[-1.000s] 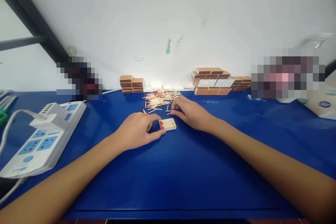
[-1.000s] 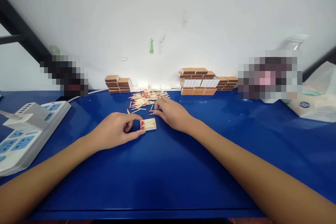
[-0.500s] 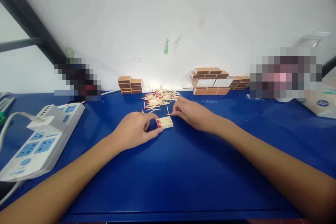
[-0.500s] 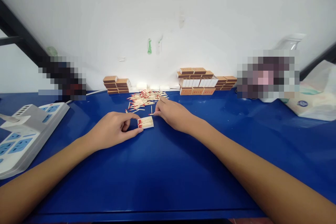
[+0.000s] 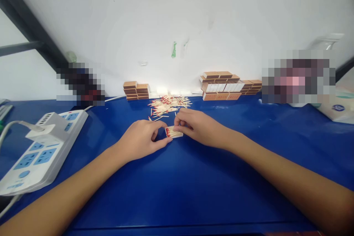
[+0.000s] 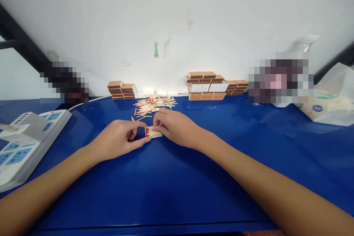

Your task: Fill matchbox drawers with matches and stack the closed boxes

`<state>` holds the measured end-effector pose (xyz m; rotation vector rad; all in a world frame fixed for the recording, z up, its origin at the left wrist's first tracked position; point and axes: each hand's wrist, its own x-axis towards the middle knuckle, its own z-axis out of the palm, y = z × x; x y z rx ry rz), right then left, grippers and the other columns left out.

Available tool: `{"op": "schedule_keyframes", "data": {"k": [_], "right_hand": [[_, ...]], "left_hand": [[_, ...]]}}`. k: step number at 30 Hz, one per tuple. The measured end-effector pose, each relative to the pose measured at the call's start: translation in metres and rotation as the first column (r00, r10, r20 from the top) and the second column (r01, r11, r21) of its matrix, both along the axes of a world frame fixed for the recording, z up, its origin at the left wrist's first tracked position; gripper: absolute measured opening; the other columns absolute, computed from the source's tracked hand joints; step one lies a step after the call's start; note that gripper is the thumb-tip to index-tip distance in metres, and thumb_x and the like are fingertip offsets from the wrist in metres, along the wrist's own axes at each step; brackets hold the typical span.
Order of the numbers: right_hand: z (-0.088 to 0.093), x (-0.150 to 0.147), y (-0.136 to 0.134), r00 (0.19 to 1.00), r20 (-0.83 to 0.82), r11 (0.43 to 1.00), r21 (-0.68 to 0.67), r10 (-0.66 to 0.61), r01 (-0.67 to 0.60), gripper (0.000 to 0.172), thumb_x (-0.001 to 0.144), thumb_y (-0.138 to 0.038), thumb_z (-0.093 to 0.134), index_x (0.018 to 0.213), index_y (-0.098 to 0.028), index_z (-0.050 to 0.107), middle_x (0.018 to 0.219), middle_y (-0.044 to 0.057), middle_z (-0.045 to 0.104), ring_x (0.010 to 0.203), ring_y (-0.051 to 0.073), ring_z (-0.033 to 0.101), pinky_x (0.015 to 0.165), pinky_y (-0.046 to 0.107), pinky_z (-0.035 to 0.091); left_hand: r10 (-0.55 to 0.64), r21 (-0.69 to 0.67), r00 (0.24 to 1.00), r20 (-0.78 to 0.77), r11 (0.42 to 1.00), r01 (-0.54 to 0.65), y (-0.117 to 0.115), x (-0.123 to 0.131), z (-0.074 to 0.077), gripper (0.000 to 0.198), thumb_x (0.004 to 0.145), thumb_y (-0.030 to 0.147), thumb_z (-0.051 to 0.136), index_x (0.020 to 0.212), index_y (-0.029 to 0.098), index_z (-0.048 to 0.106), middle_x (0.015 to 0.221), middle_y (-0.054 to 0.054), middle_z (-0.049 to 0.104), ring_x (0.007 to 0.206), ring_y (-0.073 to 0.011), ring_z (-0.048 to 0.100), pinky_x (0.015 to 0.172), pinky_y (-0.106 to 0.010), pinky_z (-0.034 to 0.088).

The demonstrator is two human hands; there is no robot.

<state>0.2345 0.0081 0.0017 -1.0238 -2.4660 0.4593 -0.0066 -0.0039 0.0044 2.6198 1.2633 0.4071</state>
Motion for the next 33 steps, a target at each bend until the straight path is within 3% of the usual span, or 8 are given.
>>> {"op": "schedule_keyframes", "data": {"k": [3, 7, 13, 17, 23, 28, 33], "right_hand": [[-0.005, 0.003, 0.011, 0.997, -0.069, 0.997, 0.058, -0.04, 0.044, 0.01, 0.103, -0.028, 0.058, 0.097, -0.02, 0.062, 0.092, 0.002, 0.061, 0.083, 0.016, 0.056, 0.075, 0.028, 0.042], [-0.013, 0.0, 0.028, 0.993, 0.049, 0.991, 0.086, -0.108, 0.103, 0.019, 0.104, -0.016, 0.049, 0.115, -0.021, 0.063, 0.113, 0.008, 0.06, 0.097, 0.02, 0.059, 0.084, 0.032, 0.044], [-0.015, 0.001, 0.039, 0.98, 0.135, 0.989, 0.024, -0.149, 0.147, 0.009, 0.102, -0.021, 0.055, 0.097, -0.019, 0.062, 0.104, 0.006, 0.058, 0.089, 0.019, 0.058, 0.077, 0.03, 0.043], [-0.009, 0.009, 0.034, 0.974, 0.142, 0.984, -0.006, -0.175, 0.177, 0.015, 0.104, -0.025, 0.054, 0.09, -0.02, 0.056, 0.099, 0.006, 0.059, 0.084, 0.019, 0.057, 0.072, 0.03, 0.041], [0.01, 0.003, 0.003, 0.993, 0.001, 0.99, -0.078, -0.121, 0.12, 0.014, 0.104, -0.027, 0.053, 0.094, -0.02, 0.058, 0.099, 0.005, 0.06, 0.087, 0.018, 0.058, 0.077, 0.03, 0.044], [0.004, -0.008, -0.011, 0.997, 0.018, 0.989, -0.128, -0.071, 0.073, 0.012, 0.102, -0.025, 0.057, 0.093, -0.02, 0.062, 0.098, 0.004, 0.063, 0.083, 0.016, 0.058, 0.073, 0.03, 0.042], [0.0, -0.006, -0.005, 0.99, -0.13, 0.994, -0.099, -0.052, 0.039, 0.012, 0.099, -0.028, 0.062, 0.09, -0.021, 0.066, 0.09, 0.002, 0.062, 0.083, 0.016, 0.057, 0.075, 0.029, 0.043]], "left_hand": [[-0.011, 0.007, 1.0, -0.003, 1.0, 0.011, 0.0, 0.0, 0.0, 0.033, 0.094, 0.05, 0.065, 0.11, 0.023, 0.074, 0.063, 0.004, 0.06, 0.058, -0.0138, 0.055, 0.057, -0.027, 0.033], [-0.054, 0.004, 0.999, -0.007, 0.999, 0.054, -0.001, 0.002, -0.001, 0.033, 0.094, 0.048, 0.067, 0.113, 0.022, 0.073, 0.063, 0.004, 0.06, 0.056, -0.013, 0.054, 0.058, -0.027, 0.034], [-0.059, -0.013, 0.998, -0.001, 0.998, 0.059, -0.001, 0.002, -0.001, 0.033, 0.094, 0.047, 0.067, 0.114, 0.022, 0.072, 0.062, 0.005, 0.059, 0.056, -0.0124, 0.054, 0.058, -0.026, 0.034], [-0.057, 0.005, 0.998, 0.017, 0.998, 0.057, 0.0, 0.001, -0.002, 0.033, 0.094, 0.049, 0.066, 0.112, 0.023, 0.073, 0.063, 0.004, 0.059, 0.057, -0.0127, 0.054, 0.058, -0.026, 0.035], [0.034, 0.015, 0.999, 0.029, 0.999, -0.035, 0.002, 0.001, -0.002, 0.031, 0.092, 0.049, 0.067, 0.108, 0.023, 0.074, 0.059, 0.005, 0.057, 0.056, -0.0131, 0.055, 0.056, -0.026, 0.032], [0.02, 0.022, 0.999, 0.036, 1.0, -0.02, 0.002, 0.001, -0.002, 0.03, 0.093, 0.049, 0.066, 0.105, 0.023, 0.074, 0.059, 0.005, 0.056, 0.056, -0.0131, 0.055, 0.056, -0.027, 0.032], [0.003, 0.011, 1.0, 0.03, 1.0, -0.004, 0.0, 0.0, -0.001, 0.03, 0.094, 0.049, 0.065, 0.106, 0.023, 0.073, 0.06, 0.005, 0.057, 0.056, -0.0132, 0.053, 0.057, -0.027, 0.033]]}}
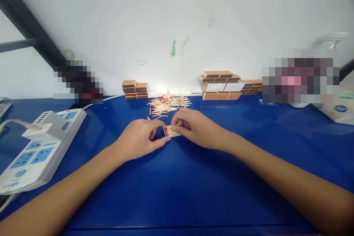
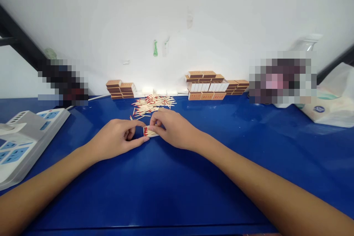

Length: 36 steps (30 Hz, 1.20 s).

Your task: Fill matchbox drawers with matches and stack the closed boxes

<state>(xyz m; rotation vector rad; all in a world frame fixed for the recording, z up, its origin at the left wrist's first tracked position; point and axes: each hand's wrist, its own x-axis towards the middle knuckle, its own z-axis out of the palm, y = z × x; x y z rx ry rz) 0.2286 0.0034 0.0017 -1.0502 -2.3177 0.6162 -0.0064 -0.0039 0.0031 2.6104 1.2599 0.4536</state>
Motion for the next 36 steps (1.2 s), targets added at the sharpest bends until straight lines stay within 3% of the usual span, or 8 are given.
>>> {"op": "schedule_keyframes", "data": {"k": [7, 17, 24, 36], "right_hand": [[0.0, -0.007, -0.007, 0.996, -0.052, 0.989, -0.129, 0.068, -0.074, 0.009, 0.096, -0.023, 0.065, 0.09, -0.021, 0.07, 0.091, 0.001, 0.062, 0.077, 0.013, 0.058, 0.072, 0.028, 0.046], [0.004, -0.007, -0.01, 0.995, 0.072, 0.994, -0.088, 0.072, -0.066, 0.012, 0.098, -0.021, 0.061, 0.089, -0.019, 0.067, 0.095, 0.002, 0.062, 0.075, 0.012, 0.057, 0.068, 0.027, 0.044], [0.001, -0.01, -0.007, 0.993, -0.114, 0.994, -0.1, 0.041, -0.052, 0.006, 0.086, -0.014, 0.075, 0.087, -0.02, 0.072, 0.08, -0.002, 0.058, 0.072, 0.011, 0.054, 0.066, 0.025, 0.043], [0.001, -0.006, -0.004, 0.992, -0.12, 0.983, -0.173, 0.042, -0.063, 0.002, 0.088, -0.021, 0.075, 0.086, -0.02, 0.074, 0.077, -0.003, 0.06, 0.068, 0.01, 0.053, 0.063, 0.024, 0.043]], "left_hand": [[-0.043, -0.008, 0.999, -0.008, 0.999, 0.043, 0.0, -0.001, -0.001, 0.028, 0.094, 0.05, 0.068, 0.098, 0.022, 0.072, 0.061, 0.005, 0.057, 0.057, -0.0131, 0.052, 0.057, -0.026, 0.032], [-0.072, 0.004, 0.997, -0.019, 0.997, 0.072, 0.001, -0.001, 0.0, 0.029, 0.094, 0.051, 0.067, 0.101, 0.023, 0.071, 0.06, 0.006, 0.055, 0.056, -0.0124, 0.051, 0.058, -0.026, 0.032], [-0.106, 0.017, 0.994, 0.008, 0.994, 0.106, 0.0, -0.002, -0.002, 0.027, 0.093, 0.047, 0.069, 0.09, 0.02, 0.067, 0.06, 0.006, 0.055, 0.055, -0.0111, 0.051, 0.057, -0.025, 0.032], [-0.119, 0.012, 0.993, 0.008, 0.993, 0.119, 0.0, -0.001, 0.0, 0.025, 0.094, 0.047, 0.069, 0.098, 0.022, 0.071, 0.061, 0.006, 0.057, 0.056, -0.0112, 0.053, 0.058, -0.025, 0.034]]}}
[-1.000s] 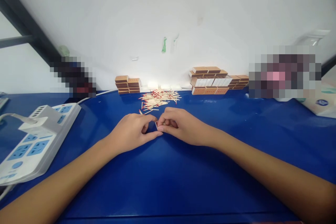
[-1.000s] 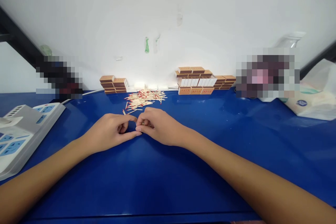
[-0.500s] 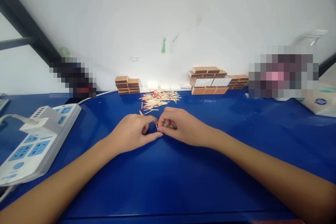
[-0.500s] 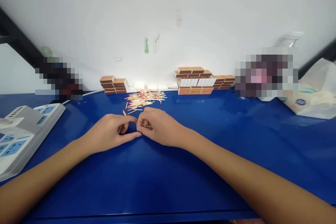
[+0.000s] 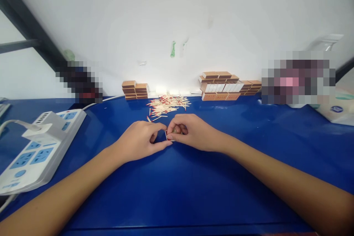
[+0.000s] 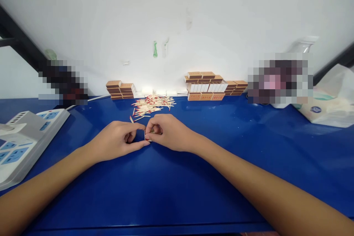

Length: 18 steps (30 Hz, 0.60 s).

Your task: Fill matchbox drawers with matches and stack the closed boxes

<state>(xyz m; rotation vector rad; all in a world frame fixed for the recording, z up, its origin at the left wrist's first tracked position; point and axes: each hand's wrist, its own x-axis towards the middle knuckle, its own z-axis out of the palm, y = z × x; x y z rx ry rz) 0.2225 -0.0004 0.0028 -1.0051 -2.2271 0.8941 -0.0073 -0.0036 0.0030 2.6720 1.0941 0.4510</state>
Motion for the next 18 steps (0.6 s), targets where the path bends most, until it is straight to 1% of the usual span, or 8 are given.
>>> {"op": "schedule_keyframes", "data": {"k": [4, 6, 9, 11, 14, 16, 17, 18], "right_hand": [[-0.001, 0.0, 0.001, 1.0, 0.015, 1.0, 0.013, 0.013, -0.014, 0.003, 0.088, -0.021, 0.076, 0.086, -0.02, 0.074, 0.078, -0.002, 0.061, 0.069, 0.01, 0.054, 0.065, 0.025, 0.042], [-0.002, 0.0, 0.0, 1.0, 0.029, 1.0, 0.028, -0.007, 0.007, 0.003, 0.087, -0.02, 0.076, 0.086, -0.02, 0.074, 0.08, -0.001, 0.061, 0.071, 0.011, 0.054, 0.066, 0.025, 0.042], [-0.003, -0.001, -0.002, 0.999, 0.042, 0.998, 0.052, -0.027, 0.025, 0.002, 0.087, -0.02, 0.076, 0.086, -0.021, 0.075, 0.082, -0.001, 0.061, 0.073, 0.012, 0.055, 0.068, 0.025, 0.042], [-0.002, -0.002, -0.004, 0.999, 0.039, 0.998, 0.056, -0.017, 0.015, 0.003, 0.086, -0.02, 0.077, 0.086, -0.021, 0.074, 0.081, -0.001, 0.06, 0.072, 0.011, 0.055, 0.068, 0.025, 0.042], [-0.001, 0.0, 0.001, 0.999, 0.028, 0.997, 0.08, -0.02, 0.018, 0.005, 0.088, -0.024, 0.076, 0.085, -0.021, 0.074, 0.08, -0.001, 0.061, 0.07, 0.011, 0.054, 0.067, 0.025, 0.042], [-0.001, 0.007, 0.013, 0.994, 0.009, 0.984, 0.143, -0.109, 0.107, 0.012, 0.091, -0.029, 0.072, 0.083, -0.02, 0.073, 0.077, -0.001, 0.062, 0.068, 0.012, 0.053, 0.065, 0.026, 0.041], [-0.001, 0.013, 0.021, 0.983, 0.0, 0.965, 0.188, -0.184, 0.181, 0.016, 0.093, -0.032, 0.07, 0.083, -0.02, 0.072, 0.075, 0.0, 0.062, 0.068, 0.013, 0.053, 0.065, 0.027, 0.041], [-0.002, 0.021, 0.03, 0.96, -0.016, 0.93, 0.247, -0.279, 0.274, 0.018, 0.093, -0.033, 0.069, 0.082, -0.019, 0.071, 0.074, 0.001, 0.061, 0.067, 0.014, 0.052, 0.065, 0.028, 0.04]], "left_hand": [[0.008, -0.007, 1.0, -0.008, 1.0, -0.008, -0.001, 0.0, 0.002, 0.023, 0.092, 0.044, 0.07, 0.095, 0.021, 0.07, 0.061, 0.006, 0.057, 0.055, -0.0108, 0.052, 0.057, -0.025, 0.033], [0.0, -0.006, 1.0, -0.009, 1.0, 0.0, -0.001, 0.0, 0.002, 0.024, 0.092, 0.045, 0.07, 0.095, 0.021, 0.071, 0.061, 0.006, 0.056, 0.055, -0.0106, 0.052, 0.056, -0.025, 0.033], [-0.012, -0.005, 1.0, -0.005, 1.0, 0.012, -0.001, 0.001, 0.002, 0.026, 0.092, 0.047, 0.07, 0.098, 0.022, 0.073, 0.059, 0.007, 0.055, 0.054, -0.0104, 0.052, 0.056, -0.025, 0.033], [-0.013, -0.003, 1.0, 0.001, 1.0, 0.013, -0.001, 0.001, 0.001, 0.026, 0.092, 0.047, 0.07, 0.1, 0.023, 0.074, 0.059, 0.007, 0.055, 0.054, -0.0103, 0.052, 0.057, -0.025, 0.034], [-0.006, -0.003, 1.0, 0.004, 1.0, 0.006, -0.001, 0.0, 0.0, 0.028, 0.092, 0.048, 0.07, 0.104, 0.023, 0.074, 0.06, 0.006, 0.056, 0.054, -0.0108, 0.053, 0.057, -0.025, 0.034], [0.01, -0.001, 1.0, 0.004, 1.0, -0.01, -0.002, -0.001, 0.0, 0.03, 0.092, 0.048, 0.07, 0.107, 0.023, 0.074, 0.06, 0.006, 0.057, 0.055, -0.0111, 0.054, 0.057, -0.025, 0.034], [0.019, 0.001, 1.0, 0.004, 1.0, -0.019, -0.002, -0.001, 0.0, 0.031, 0.091, 0.048, 0.07, 0.109, 0.023, 0.074, 0.06, 0.006, 0.058, 0.055, -0.0112, 0.054, 0.057, -0.025, 0.034], [0.027, 0.003, 1.0, 0.005, 1.0, -0.027, -0.002, -0.001, 0.001, 0.031, 0.091, 0.048, 0.07, 0.11, 0.024, 0.074, 0.06, 0.006, 0.058, 0.055, -0.0112, 0.055, 0.057, -0.025, 0.035]]}}
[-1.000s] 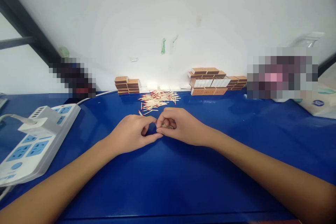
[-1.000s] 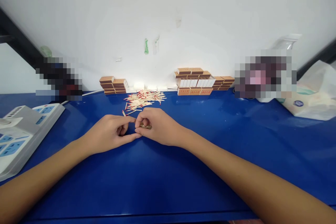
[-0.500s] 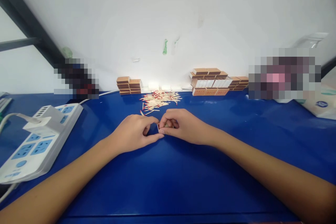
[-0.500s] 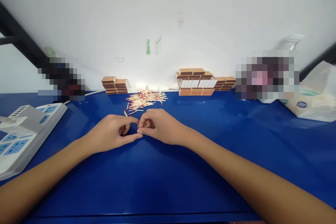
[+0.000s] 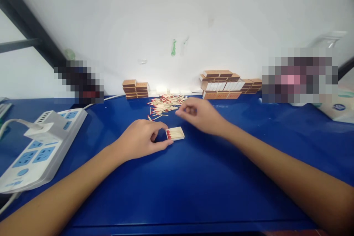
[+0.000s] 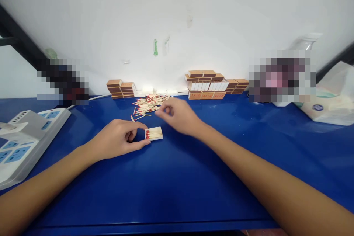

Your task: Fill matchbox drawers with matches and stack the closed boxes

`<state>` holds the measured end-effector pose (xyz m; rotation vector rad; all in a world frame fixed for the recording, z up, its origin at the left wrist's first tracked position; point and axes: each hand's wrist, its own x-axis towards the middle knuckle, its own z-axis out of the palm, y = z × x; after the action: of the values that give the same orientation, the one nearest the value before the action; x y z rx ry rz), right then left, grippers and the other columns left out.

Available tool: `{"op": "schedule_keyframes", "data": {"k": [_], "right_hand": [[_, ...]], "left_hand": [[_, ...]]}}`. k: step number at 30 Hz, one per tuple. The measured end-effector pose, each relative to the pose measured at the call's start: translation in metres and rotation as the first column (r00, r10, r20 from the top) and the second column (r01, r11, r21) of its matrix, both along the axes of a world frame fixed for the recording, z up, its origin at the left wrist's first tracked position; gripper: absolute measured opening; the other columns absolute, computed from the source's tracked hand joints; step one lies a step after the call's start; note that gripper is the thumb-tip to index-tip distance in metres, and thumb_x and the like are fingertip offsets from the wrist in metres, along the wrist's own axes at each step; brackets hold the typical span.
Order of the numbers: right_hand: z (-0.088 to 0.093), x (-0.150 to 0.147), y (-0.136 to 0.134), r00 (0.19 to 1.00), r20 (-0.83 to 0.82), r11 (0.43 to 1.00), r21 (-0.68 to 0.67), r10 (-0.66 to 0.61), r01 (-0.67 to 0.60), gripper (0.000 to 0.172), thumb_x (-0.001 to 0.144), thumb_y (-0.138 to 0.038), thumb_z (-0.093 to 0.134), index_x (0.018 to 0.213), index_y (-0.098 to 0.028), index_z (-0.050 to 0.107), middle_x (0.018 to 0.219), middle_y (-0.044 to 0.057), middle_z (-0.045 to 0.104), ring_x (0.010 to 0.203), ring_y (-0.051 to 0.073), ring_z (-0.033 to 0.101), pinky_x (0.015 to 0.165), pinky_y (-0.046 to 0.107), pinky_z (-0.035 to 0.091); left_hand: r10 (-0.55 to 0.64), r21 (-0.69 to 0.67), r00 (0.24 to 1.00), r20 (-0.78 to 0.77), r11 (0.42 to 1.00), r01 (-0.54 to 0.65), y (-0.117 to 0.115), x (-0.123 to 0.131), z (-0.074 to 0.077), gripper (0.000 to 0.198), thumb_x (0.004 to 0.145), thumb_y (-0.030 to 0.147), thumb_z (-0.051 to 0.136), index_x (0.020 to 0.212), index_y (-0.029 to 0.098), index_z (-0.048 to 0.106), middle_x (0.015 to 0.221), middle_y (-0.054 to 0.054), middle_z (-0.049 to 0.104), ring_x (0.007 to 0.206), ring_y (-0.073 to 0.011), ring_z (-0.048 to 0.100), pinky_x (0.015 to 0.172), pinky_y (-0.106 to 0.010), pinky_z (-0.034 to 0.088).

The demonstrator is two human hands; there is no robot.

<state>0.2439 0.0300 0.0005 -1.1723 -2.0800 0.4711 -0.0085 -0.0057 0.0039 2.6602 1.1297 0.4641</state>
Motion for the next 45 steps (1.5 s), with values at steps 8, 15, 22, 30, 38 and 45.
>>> {"op": "schedule_keyframes", "data": {"k": [8, 15, 22, 30, 38, 45], "right_hand": [[-0.019, 0.053, 0.046, 0.956, 0.253, 0.979, 0.175, -0.148, 0.106, 0.013, 0.096, -0.029, 0.063, 0.101, -0.019, 0.07, 0.098, 0.008, 0.063, 0.08, 0.021, 0.06, 0.077, 0.036, 0.047], [-0.027, 0.038, 0.049, 0.926, 0.373, 0.989, 0.15, -0.057, 0.0, 0.018, 0.102, -0.024, 0.052, 0.11, -0.021, 0.067, 0.113, 0.011, 0.058, 0.094, 0.024, 0.062, 0.089, 0.039, 0.05], [-0.023, 0.037, 0.047, 0.906, 0.415, 0.993, 0.107, -0.083, 0.042, 0.013, 0.103, -0.025, 0.052, 0.1, -0.019, 0.063, 0.109, 0.01, 0.057, 0.091, 0.022, 0.06, 0.084, 0.035, 0.047], [0.007, 0.019, 0.005, 0.948, 0.318, 0.995, 0.096, 0.004, -0.036, 0.012, 0.102, -0.028, 0.054, 0.099, -0.019, 0.062, 0.109, 0.009, 0.057, 0.088, 0.021, 0.058, 0.08, 0.035, 0.046], [0.009, -0.01, -0.028, 0.921, 0.309, 0.972, -0.08, 0.235, -0.221, 0.011, 0.102, -0.021, 0.055, 0.099, -0.018, 0.065, 0.107, 0.007, 0.057, 0.084, 0.017, 0.057, 0.076, 0.032, 0.043], [0.002, -0.009, -0.026, 0.944, 0.18, 0.958, -0.124, 0.278, -0.259, 0.014, 0.103, -0.027, 0.056, 0.097, -0.02, 0.066, 0.103, 0.006, 0.059, 0.087, 0.017, 0.057, 0.076, 0.03, 0.044]], "left_hand": [[0.021, -0.006, 1.0, -0.018, 1.0, -0.021, -0.001, 0.002, 0.001, 0.033, 0.092, 0.047, 0.069, 0.114, 0.024, 0.073, 0.063, 0.005, 0.061, 0.057, -0.0119, 0.056, 0.058, -0.026, 0.035], [0.017, -0.014, 1.0, -0.022, 1.0, -0.018, -0.002, 0.003, 0.001, 0.033, 0.093, 0.048, 0.068, 0.115, 0.024, 0.073, 0.063, 0.006, 0.06, 0.057, -0.0117, 0.056, 0.058, -0.026, 0.036], [0.005, -0.009, 1.0, -0.027, 1.0, -0.005, 0.0, 0.001, 0.0, 0.034, 0.093, 0.049, 0.068, 0.116, 0.023, 0.073, 0.063, 0.006, 0.06, 0.056, -0.0116, 0.055, 0.059, -0.026, 0.036], [0.086, 0.018, 0.996, -0.01, 0.996, -0.086, 0.003, 0.001, -0.002, 0.033, 0.093, 0.051, 0.067, 0.111, 0.024, 0.074, 0.062, 0.005, 0.059, 0.056, -0.0126, 0.055, 0.058, -0.026, 0.035], [0.107, 0.025, 0.994, 0.007, 0.994, -0.107, 0.003, 0.001, -0.002, 0.034, 0.093, 0.05, 0.067, 0.109, 0.021, 0.075, 0.059, 0.005, 0.059, 0.054, -0.0129, 0.054, 0.057, -0.026, 0.035], [0.082, 0.035, 0.996, 0.016, 0.996, -0.083, 0.003, 0.001, -0.003, 0.033, 0.093, 0.05, 0.067, 0.107, 0.021, 0.075, 0.058, 0.004, 0.058, 0.054, -0.0127, 0.054, 0.056, -0.026, 0.035]]}}
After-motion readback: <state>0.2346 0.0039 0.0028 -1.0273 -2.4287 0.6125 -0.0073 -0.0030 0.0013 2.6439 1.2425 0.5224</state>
